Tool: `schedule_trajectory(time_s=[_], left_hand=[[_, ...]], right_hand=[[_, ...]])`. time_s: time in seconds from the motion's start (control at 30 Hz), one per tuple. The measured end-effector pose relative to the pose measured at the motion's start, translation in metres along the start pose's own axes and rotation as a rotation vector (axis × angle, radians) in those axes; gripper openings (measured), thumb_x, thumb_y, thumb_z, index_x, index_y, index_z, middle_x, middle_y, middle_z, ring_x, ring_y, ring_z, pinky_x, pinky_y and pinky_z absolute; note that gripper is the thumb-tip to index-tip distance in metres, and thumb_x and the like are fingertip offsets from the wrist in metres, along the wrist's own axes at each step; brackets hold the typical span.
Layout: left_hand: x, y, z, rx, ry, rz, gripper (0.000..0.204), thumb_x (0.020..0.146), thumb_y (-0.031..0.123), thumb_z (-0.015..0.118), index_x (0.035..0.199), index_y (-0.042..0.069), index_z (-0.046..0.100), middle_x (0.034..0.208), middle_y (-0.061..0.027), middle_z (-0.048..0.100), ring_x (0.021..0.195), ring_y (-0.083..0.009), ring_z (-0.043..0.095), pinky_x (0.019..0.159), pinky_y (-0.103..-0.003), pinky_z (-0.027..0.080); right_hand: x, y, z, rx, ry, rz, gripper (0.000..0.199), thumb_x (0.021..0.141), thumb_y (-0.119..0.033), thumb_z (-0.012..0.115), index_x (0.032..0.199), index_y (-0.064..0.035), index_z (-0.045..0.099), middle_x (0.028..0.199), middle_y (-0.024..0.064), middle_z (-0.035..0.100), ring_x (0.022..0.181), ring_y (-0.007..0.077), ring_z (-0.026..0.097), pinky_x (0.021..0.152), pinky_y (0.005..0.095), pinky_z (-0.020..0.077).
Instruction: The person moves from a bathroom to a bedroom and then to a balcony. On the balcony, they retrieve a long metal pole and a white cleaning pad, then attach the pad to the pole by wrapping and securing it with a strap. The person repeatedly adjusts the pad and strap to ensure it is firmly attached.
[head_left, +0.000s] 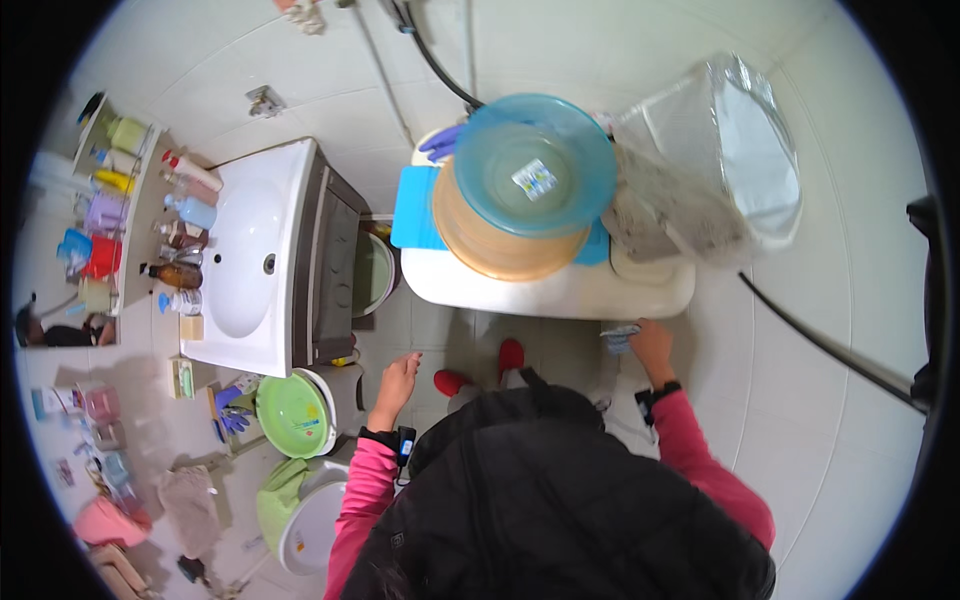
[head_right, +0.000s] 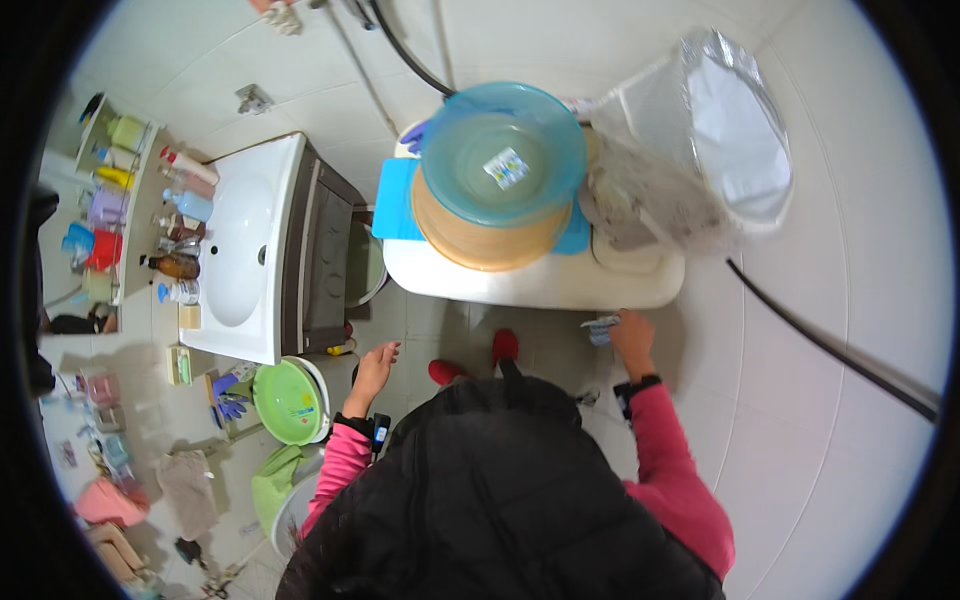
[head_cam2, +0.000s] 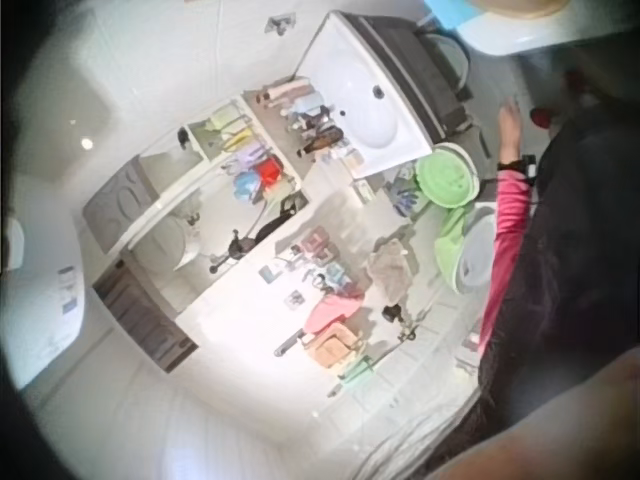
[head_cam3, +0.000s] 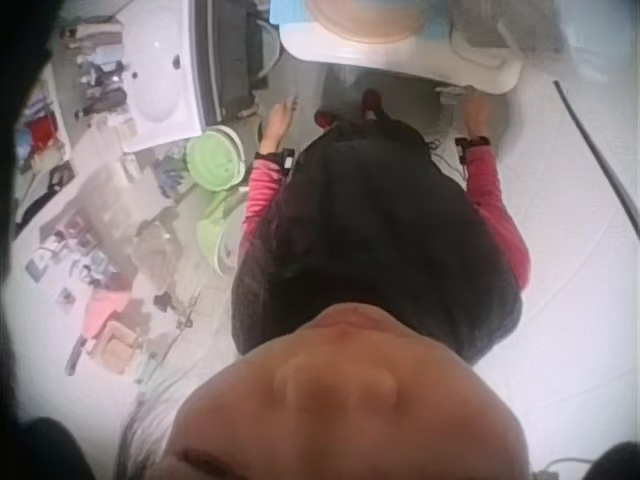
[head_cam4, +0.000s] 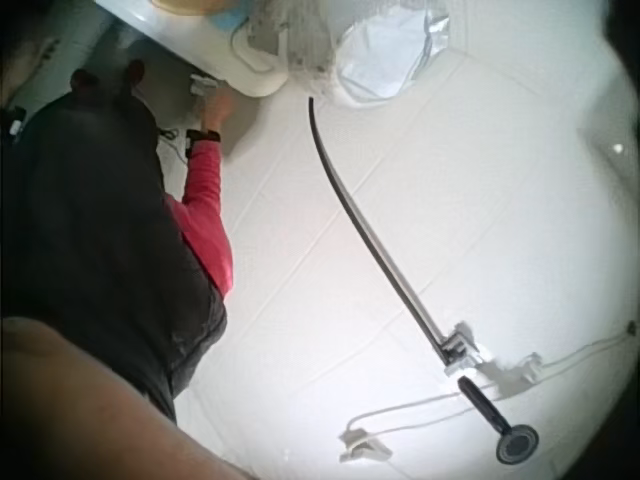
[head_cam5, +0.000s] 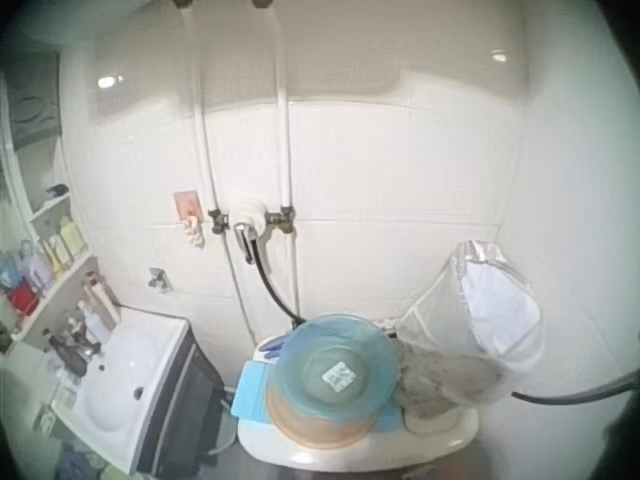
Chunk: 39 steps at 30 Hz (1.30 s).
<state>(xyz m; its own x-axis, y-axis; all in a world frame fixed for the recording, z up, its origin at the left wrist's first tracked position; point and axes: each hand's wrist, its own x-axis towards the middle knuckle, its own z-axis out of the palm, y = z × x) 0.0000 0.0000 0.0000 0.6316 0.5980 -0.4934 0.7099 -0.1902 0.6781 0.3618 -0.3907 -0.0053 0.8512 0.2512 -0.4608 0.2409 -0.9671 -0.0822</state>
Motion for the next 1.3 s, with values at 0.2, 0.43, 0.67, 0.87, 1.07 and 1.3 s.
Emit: schedule_trajectory(time_s=[0.2, 0.43, 0.67, 0.87, 1.07, 1.3], left_hand=[[0.009, 0.043, -0.012, -0.09, 0.073, 0.214, 0.037, 0.101, 0.03, 0.052, 0.119, 0.0, 0.065, 0.105, -0.0249, 0.068, 0.101, -0.04, 0.066, 0.086, -0.041, 0.052], [-0.006, 0.089, -0.045, -0.423, -0.009, 0.285, 0.04, 0.103, 0.028, 0.054, 0.133, 0.002, 0.058, 0.105, -0.0079, 0.07, 0.093, -0.0138, 0.065, 0.081, -0.028, 0.05], [-0.038, 0.08, -0.083, -0.826, 0.013, 0.392, 0.026, 0.1, 0.015, 0.058, 0.121, -0.001, 0.059, 0.1, -0.0054, 0.068, 0.09, -0.0121, 0.064, 0.081, -0.026, 0.05], [-0.071, 0.011, -0.082, -0.785, 0.244, 0.268, 0.01, 0.094, 0.008, 0.066, 0.101, 0.002, 0.062, 0.085, 0.0001, 0.065, 0.078, -0.0082, 0.061, 0.073, -0.024, 0.049], [-0.1, -0.042, -0.084, -0.525, 0.539, 0.037, 0.057, 0.081, 0.006, 0.077, 0.132, 0.01, 0.052, 0.115, -0.0086, 0.059, 0.094, -0.0161, 0.061, 0.081, -0.029, 0.052], [-0.119, -0.05, -0.133, -0.469, 0.636, 0.366, 0.08, 0.076, 0.001, 0.074, 0.148, 0.013, 0.042, 0.15, -0.011, 0.043, 0.139, -0.0244, 0.039, 0.108, -0.038, 0.04]], right_hand=[[-0.022, -0.082, -0.035, 0.485, 0.033, -0.311, 0.033, 0.078, -0.035, 0.072, 0.09, -0.0051, 0.069, 0.082, 0.0115, 0.07, 0.071, 0.0243, 0.066, 0.063, 0.0376, 0.0512], [-0.068, -0.254, -0.079, 1.259, -0.624, -0.427, 0.028, 0.094, -0.034, 0.068, 0.093, -0.0061, 0.063, 0.078, -0.0011, 0.058, 0.062, 0.0084, 0.052, 0.059, 0.0249, 0.0431], [-0.105, -0.354, -0.07, 1.185, -0.882, -0.692, 0.029, 0.099, -0.033, 0.061, 0.104, -0.0048, 0.063, 0.084, 0.002, 0.062, 0.064, 0.0114, 0.056, 0.061, 0.0266, 0.0477], [-0.144, -0.418, -0.028, 0.553, 0.34, -1.488, 0.028, 0.095, -0.024, 0.064, 0.099, 0.0041, 0.062, 0.089, 0.0109, 0.065, 0.08, 0.0295, 0.061, 0.074, 0.0398, 0.05], [-0.17, -0.443, -0.02, 0.288, 0.149, -1.503, 0.021, 0.094, -0.015, 0.062, 0.105, 0.0032, 0.063, 0.098, 0.0207, 0.064, 0.093, 0.038, 0.061, 0.079, 0.0436, 0.0486], [-0.202, -0.476, -0.034, 0.462, -0.364, -1.523, 0.024, 0.099, -0.018, 0.058, 0.111, 0.003, 0.062, 0.099, 0.0145, 0.067, 0.088, 0.0277, 0.065, 0.077, 0.0351, 0.0503]])
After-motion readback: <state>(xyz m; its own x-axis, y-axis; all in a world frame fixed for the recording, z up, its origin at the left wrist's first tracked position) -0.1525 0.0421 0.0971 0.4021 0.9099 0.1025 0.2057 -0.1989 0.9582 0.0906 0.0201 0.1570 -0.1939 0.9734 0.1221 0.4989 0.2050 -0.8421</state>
